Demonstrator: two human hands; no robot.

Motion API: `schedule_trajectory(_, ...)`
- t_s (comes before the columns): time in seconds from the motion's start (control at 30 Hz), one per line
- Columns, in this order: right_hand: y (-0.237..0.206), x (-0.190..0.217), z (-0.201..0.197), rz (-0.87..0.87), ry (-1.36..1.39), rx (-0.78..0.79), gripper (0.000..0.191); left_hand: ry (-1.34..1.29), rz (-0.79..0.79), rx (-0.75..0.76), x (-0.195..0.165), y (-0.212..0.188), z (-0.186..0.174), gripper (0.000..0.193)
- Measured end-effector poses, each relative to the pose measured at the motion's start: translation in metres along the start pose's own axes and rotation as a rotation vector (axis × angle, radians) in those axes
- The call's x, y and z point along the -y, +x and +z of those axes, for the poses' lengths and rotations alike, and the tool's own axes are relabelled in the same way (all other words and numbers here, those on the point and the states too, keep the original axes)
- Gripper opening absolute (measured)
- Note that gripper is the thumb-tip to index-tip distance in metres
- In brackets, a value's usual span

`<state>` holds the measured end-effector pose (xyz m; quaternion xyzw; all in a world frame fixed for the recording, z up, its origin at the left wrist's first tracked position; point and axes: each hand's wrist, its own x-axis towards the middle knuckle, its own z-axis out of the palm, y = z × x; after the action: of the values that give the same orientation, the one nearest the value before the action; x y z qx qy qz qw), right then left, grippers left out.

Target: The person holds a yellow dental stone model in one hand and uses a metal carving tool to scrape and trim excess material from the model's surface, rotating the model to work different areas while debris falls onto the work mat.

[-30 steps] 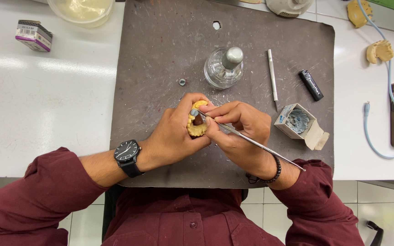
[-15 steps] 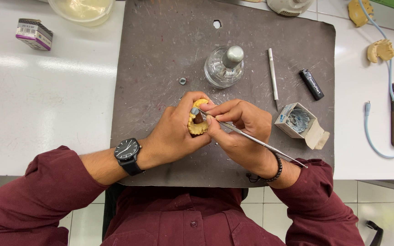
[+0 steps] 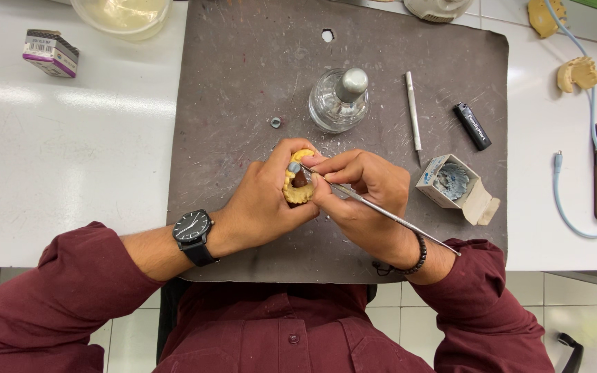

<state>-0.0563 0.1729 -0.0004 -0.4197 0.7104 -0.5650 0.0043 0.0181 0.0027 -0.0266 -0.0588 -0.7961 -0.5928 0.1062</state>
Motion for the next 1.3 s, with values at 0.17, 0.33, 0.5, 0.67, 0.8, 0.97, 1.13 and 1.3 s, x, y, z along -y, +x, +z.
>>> schedule_trajectory(0.17, -0.001, 0.0, -0.001, -0.005, 0.054, 0.026, 0.02, -0.007, 0.018, 0.01, 0.0, 0.001, -0.002, 0.056)
schedule_trajectory(0.33, 0.002, 0.0, -0.001, 0.003, 0.015, 0.0, 0.02, -0.028, -0.064, 0.011, -0.006, 0.003, -0.003, 0.059)
schedule_trajectory(0.5, 0.011, 0.0, -0.025, 0.172, 0.071, 0.006, 0.019, -0.004, -0.072, 0.042, -0.013, 0.009, -0.014, 0.057)
schedule_trajectory(0.67, 0.024, -0.002, -0.046, 0.287, -0.071, 0.039, 0.022, -0.342, -0.355, 0.258, -0.014, 0.014, -0.028, 0.05)
schedule_trajectory(0.8, 0.027, -0.004, -0.047, 0.378, -0.104, 0.131, 0.02, -0.541, -0.439, 0.37, -0.012, 0.016, -0.034, 0.043)
schedule_trajectory(0.97, 0.025, -0.004, -0.046, 0.256, -0.156, 0.178, 0.02, -0.638, -0.427, 0.428, -0.012, 0.016, -0.035, 0.044)
schedule_trajectory(1.13, 0.022, -0.002, -0.044, 0.234, -0.021, 0.102, 0.015, -0.449, -0.378, 0.38, -0.015, 0.015, -0.032, 0.049)
schedule_trajectory(1.3, 0.012, 0.003, -0.026, 0.049, 0.053, 0.118, 0.015, -0.052, 0.013, 0.083, -0.017, 0.008, -0.018, 0.059)
